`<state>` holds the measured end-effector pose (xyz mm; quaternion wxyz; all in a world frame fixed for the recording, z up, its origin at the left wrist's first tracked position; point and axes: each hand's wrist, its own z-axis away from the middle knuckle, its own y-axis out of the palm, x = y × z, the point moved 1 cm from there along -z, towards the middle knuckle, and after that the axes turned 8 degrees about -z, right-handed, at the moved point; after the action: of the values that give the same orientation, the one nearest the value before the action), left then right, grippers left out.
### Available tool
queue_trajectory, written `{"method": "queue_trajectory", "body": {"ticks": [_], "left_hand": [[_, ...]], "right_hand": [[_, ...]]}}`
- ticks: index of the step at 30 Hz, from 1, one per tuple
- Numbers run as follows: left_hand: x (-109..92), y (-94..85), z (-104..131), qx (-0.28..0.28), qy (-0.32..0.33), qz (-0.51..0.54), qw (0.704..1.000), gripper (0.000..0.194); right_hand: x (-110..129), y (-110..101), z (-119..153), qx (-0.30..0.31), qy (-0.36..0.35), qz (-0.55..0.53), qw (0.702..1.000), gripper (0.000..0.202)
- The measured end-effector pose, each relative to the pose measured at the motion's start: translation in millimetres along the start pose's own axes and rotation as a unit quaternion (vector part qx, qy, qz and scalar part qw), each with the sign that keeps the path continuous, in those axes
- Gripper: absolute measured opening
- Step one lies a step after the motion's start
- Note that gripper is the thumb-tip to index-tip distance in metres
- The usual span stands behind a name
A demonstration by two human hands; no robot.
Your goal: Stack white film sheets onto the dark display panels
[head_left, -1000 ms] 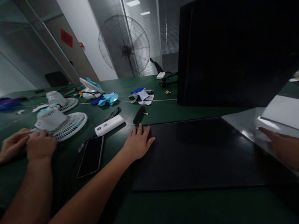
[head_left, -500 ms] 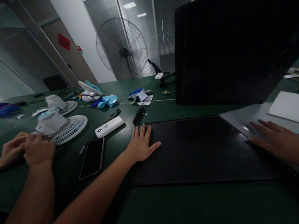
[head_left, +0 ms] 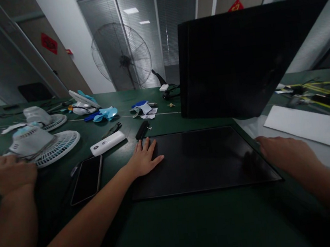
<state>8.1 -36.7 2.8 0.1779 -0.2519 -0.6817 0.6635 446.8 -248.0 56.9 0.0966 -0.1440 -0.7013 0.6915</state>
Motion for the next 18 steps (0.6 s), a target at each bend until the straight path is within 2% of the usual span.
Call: {"method": "queue_trajectory", "body": {"ticks": [3, 6, 8, 10, 12, 15, 18], "left_hand": [[-1, -1.9, 0, -0.002, 0.012, 0.004, 1.000, 0.096], [0, -3.2, -2, -0.002, 0.023, 0.021, 1.000, 0.092], [1, -2.9, -3, -0.012, 0.020, 0.051, 0.998, 0.086], [4, -1.8, -4, -0.032, 0.009, 0.098, 0.995, 0.080], [7, -0.2, -4, -0.050, -0.002, 0.143, 0.988, 0.077], [12, 0.9, -5, -0.055, 0.000, 0.165, 0.985, 0.083], [15, -0.8, -6, -0.052, 0.035, 0.152, 0.986, 0.098]], "right_hand": [[26, -13, 16, -0.032, -0.065, 0.017, 0.997, 0.041], [66, -13, 35, -0.025, -0.180, 0.014, 0.983, 0.043], [95, -6, 49, -0.017, -0.291, 0.004, 0.957, 0.055], [121, 3, 61, -0.019, -0.399, -0.016, 0.916, 0.062], [140, 10, 68, -0.017, -0.468, -0.040, 0.883, 0.060], [156, 10, 73, 0.026, -0.485, -0.072, 0.871, 0.053], [162, -3, 77, 0.087, -0.485, -0.128, 0.861, 0.054]]}}
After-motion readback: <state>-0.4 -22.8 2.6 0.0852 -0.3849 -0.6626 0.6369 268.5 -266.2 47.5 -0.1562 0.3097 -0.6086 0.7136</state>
